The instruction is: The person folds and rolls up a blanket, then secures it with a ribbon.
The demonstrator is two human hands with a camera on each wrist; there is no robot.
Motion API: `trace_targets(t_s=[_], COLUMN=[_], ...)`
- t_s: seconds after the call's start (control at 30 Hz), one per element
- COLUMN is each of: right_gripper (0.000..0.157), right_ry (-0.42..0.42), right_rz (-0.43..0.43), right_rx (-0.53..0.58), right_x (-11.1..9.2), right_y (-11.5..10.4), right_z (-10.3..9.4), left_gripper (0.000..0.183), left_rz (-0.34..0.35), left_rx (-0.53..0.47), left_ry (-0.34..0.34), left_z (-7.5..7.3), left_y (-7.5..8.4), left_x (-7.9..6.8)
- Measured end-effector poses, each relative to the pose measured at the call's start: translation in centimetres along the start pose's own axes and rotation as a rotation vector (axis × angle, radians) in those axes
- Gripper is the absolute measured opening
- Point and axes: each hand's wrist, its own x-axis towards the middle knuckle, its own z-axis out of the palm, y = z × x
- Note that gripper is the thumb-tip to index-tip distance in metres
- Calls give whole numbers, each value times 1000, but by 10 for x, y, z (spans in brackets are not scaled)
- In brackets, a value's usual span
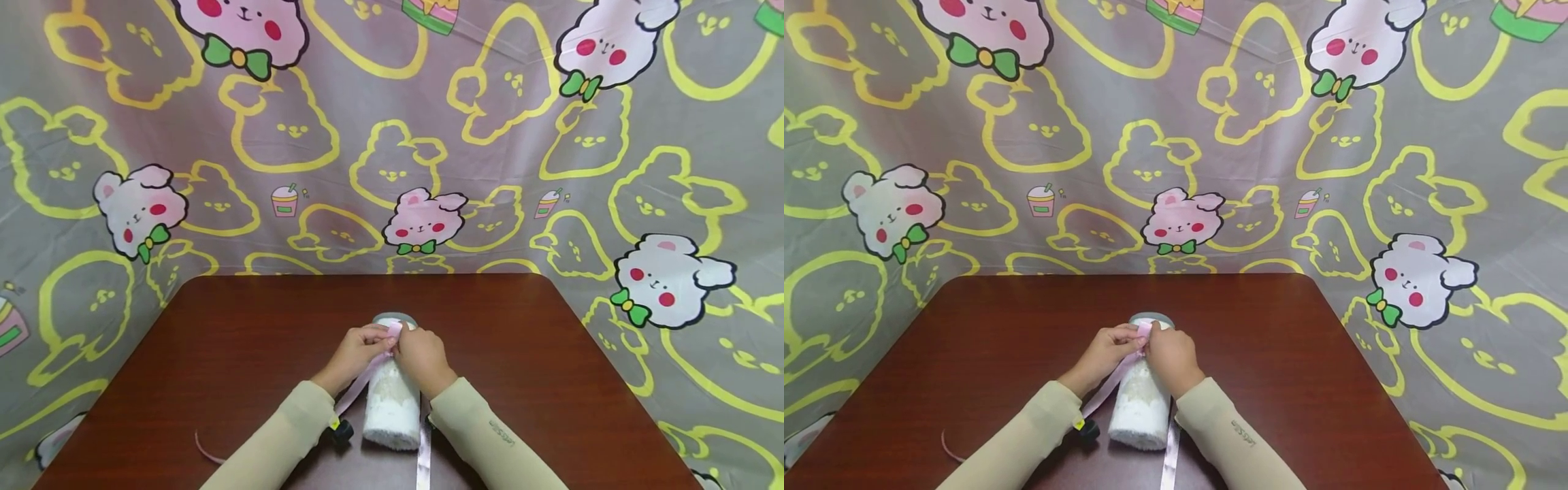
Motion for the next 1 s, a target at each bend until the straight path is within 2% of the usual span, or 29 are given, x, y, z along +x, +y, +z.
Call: trace_targets(t_s=[0.1,0.17,0.27,0.33,0.47,0.57,0.67,0.8,1.0], right_gripper=[26,28,35,40,41,38,38,39,37], right_ry=[1,-41,-135,-183,-185,-153,-153,-162,-126], right_rz=[-4,42,132,163,144,93,62,71,82], right_rx=[-8,58,195,274,323,277,210,105,-26], right_x=[0,0,0,-1,-3,-1,3,7,6], right_y=[-1,0,6,9,11,10,8,3,-2], right_z=[-3,-5,-8,-11,-15,-15,-12,-5,-6], left_gripper=[16,16,16,16,16,16,16,18,19], left_rz=[44,43,8,2,9,6,-25,-68,-67], left_rx=[20,24,38,45,41,11,-29,-52,-48], left_ry=[6,15,30,35,26,-2,-25,-31,-52], left_z=[1,2,2,1,-1,-2,-2,-1,-1], left_y=[10,16,19,18,17,16,10,8,14], left_x=[-2,-3,-5,-5,-4,-4,-3,-5,-6])
